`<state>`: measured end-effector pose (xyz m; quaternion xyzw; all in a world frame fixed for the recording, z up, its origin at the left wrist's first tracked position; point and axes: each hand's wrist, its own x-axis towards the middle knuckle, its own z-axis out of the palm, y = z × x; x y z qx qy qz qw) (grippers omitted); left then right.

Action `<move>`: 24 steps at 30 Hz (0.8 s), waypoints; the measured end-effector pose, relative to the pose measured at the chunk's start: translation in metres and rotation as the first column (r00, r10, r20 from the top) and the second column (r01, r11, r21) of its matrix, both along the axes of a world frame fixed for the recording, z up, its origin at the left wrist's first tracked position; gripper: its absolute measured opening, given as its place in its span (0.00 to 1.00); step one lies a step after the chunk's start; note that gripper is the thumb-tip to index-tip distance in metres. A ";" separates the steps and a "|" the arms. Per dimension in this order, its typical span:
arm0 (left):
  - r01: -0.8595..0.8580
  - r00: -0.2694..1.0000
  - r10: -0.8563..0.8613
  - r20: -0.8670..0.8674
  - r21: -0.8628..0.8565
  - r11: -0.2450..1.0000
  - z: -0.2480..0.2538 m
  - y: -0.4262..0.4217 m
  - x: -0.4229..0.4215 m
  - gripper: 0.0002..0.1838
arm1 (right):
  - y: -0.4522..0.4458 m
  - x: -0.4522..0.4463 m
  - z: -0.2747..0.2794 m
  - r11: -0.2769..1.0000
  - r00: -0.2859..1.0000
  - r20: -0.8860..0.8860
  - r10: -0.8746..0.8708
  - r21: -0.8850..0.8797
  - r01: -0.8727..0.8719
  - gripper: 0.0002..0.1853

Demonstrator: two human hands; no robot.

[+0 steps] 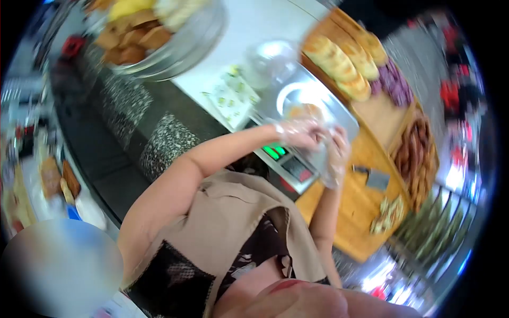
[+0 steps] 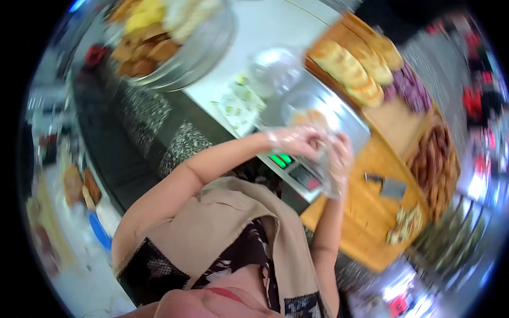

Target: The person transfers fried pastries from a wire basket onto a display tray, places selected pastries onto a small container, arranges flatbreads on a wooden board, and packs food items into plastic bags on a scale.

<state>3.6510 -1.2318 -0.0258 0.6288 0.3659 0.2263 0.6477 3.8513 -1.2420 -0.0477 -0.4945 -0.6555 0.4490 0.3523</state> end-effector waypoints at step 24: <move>-0.959 -0.140 0.968 -0.206 0.270 -0.081 0.021 -0.436 -0.751 0.22 | -0.178 -0.837 0.100 0.573 0.807 0.066 0.587 0.670 -0.472 0.07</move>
